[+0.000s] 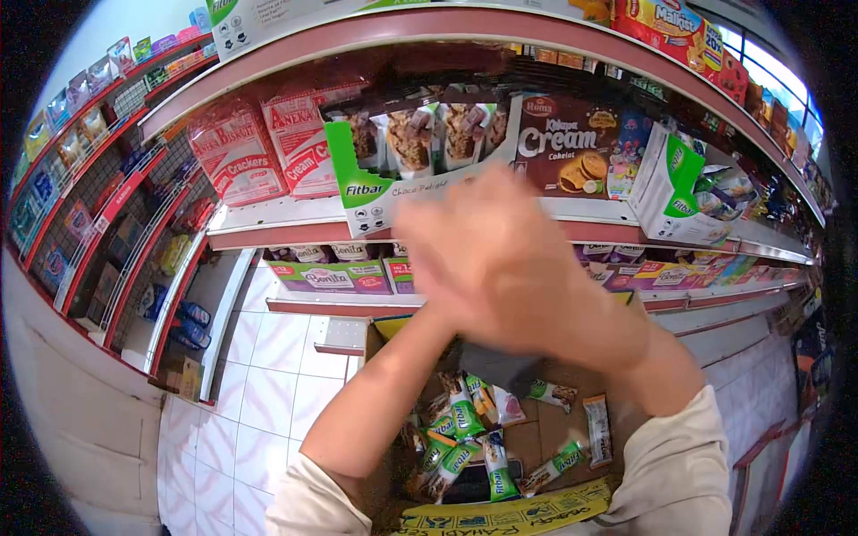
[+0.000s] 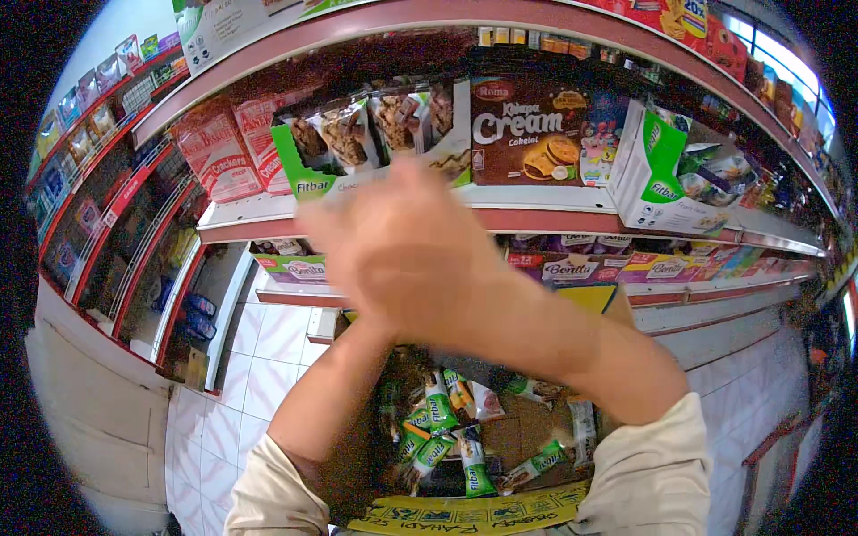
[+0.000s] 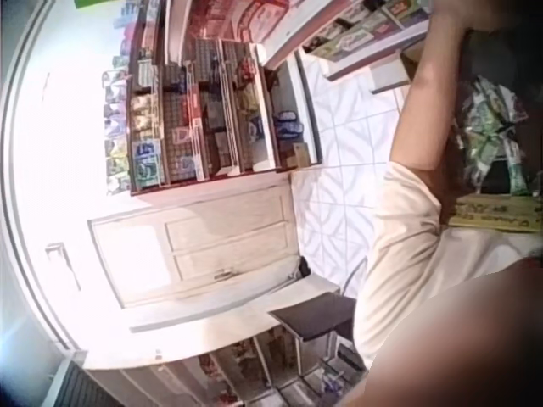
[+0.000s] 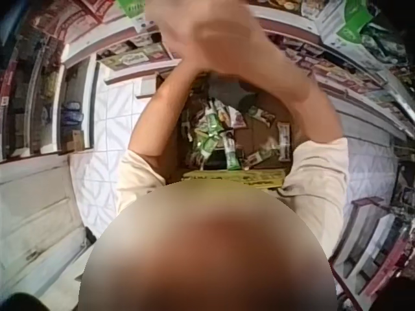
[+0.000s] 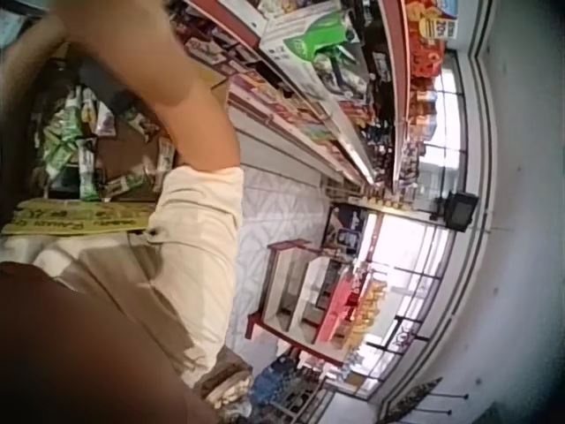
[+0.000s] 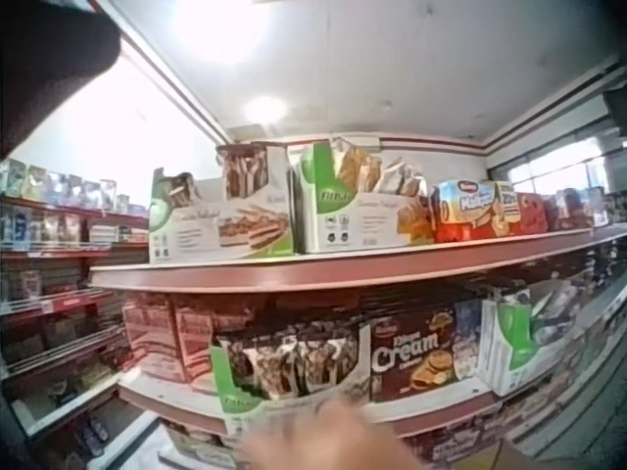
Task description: Cleaning individual snack bar packages with a cloth and placing them onto grocery store shelves.
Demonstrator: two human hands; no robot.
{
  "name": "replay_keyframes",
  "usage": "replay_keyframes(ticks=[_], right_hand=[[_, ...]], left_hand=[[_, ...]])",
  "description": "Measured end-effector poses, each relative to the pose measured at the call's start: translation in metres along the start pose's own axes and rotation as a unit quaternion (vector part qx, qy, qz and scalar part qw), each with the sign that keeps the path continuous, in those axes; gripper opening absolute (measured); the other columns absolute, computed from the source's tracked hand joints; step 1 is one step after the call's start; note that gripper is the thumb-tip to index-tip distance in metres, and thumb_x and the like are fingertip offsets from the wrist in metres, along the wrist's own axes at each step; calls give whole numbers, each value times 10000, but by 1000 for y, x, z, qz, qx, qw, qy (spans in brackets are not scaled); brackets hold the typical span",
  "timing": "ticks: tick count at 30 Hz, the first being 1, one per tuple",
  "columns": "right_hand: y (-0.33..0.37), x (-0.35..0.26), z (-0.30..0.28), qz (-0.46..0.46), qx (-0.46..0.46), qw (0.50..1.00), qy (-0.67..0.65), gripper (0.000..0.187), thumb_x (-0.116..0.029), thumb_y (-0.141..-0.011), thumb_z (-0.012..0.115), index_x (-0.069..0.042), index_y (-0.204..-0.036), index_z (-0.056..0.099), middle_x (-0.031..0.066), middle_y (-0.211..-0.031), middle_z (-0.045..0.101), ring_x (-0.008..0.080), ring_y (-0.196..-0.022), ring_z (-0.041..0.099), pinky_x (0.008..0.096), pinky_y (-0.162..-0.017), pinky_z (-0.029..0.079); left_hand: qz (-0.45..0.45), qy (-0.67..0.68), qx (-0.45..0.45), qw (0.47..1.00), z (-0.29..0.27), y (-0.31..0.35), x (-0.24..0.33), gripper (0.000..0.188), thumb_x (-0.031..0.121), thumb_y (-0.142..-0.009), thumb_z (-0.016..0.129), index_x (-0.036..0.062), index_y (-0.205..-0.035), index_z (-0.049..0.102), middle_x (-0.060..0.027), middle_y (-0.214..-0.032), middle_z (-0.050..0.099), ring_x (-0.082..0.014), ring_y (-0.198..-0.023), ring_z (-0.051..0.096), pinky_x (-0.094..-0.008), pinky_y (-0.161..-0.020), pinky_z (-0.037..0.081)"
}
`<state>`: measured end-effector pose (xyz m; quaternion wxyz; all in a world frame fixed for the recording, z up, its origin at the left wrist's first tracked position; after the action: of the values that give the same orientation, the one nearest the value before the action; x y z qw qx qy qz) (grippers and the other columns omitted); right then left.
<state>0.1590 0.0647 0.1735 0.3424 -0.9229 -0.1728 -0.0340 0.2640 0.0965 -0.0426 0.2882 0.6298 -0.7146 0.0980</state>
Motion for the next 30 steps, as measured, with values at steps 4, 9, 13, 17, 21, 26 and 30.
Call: replay_keyframes(ticks=[4, 9, 13, 17, 21, 26, 30], right_hand=[[105, -73, 62, -116, -582, 769, -236, 259, -225, -809, 537, 28, -773, 579, 183, -657, 579, 349, -625, 605, 422, -579, 505], [248, -136, 166, -162, -608, 742, -232, 729, -252, -789, 610, -187, -1403, 224, 259, -1358, 281, 352, -1089, 478, 449, -821, 458], [271, -158, 189, -152, -559, 795, -182, 772, -292, -737, 649, -332, -1389, 237, 285, -1341, 277, 361, -1070, 482, 451, -804, 450], [262, -163, 168, -145, -578, 735, -324, 669, -283, -784, 626, -228, -1362, 292, 341, -1250, 313, 439, -1064, 460, 475, -832, 436], [276, -164, 187, -66, -592, 712, -371, 678, -258, -781, 628, -183, -1361, 284, 338, -1239, 328, 454, -1062, 456, 475, -832, 434], [272, -158, 191, -89, -613, 737, -271, 621, -121, -772, 543, -150, -1349, 315, 226, -1119, 519, 347, -988, 549, 470, -678, 477], [266, -154, 186, -168, -629, 734, -195, 469, -131, -768, 557, -80, -1227, 471, 161, -990, 603, 307, -860, 608, 432, -621, 495]], left_hand=[[-47, 32, -24, 998, -16, 18, 22, 559, 514, -910, 368, -6, -977, 562, -220, -916, 593, -305, -853, 566, -382, -771, 416], [-52, 38, -28, 997, -12, 13, 22, 575, 525, -900, 381, -22, -932, 557, -216, -889, 584, -304, -834, 556, -379, -766, 415], [-47, 32, -31, 998, -9, 9, 22, 562, 515, -901, 383, -16, -977, 550, -220, -920, 585, -327, -867, 558, -388, -780, 413], [-84, 15, -45, 995, -8, 16, 20, 547, 496, -907, 381, -6, -1069, 525, -225, -1018, 577, -344, -952, 548, -393, -820, 405], [-98, 14, -59, 993, -8, 16, 25, 559, 500, -910, 366, -1, -1114, 507, -223, -1102, 554, -345, -1036, 523, -383, -870, 391], [-114, 40, -51, 991, -9, 20, 25, 635, 535, -902, 354, 13, -1254, 440, -206, -1248, 487, -333, -1155, 463, -349, -969, 346], [-155, 27, -81, 984, -14, 29, 35, 649, 517, -910, 336, 11, -1315, 380, -199, -1320, 419, -328, -1218, 406, -360, -1009, 309]])
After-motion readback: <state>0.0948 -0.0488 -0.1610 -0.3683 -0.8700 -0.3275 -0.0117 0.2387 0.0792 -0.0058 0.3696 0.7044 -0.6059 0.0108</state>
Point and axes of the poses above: each hand's wrist, its own y-axis away from the middle knuckle, its own z-axis out of the palm, x = y × z, the point moved 8 cm from there along -y, towards the middle knuckle
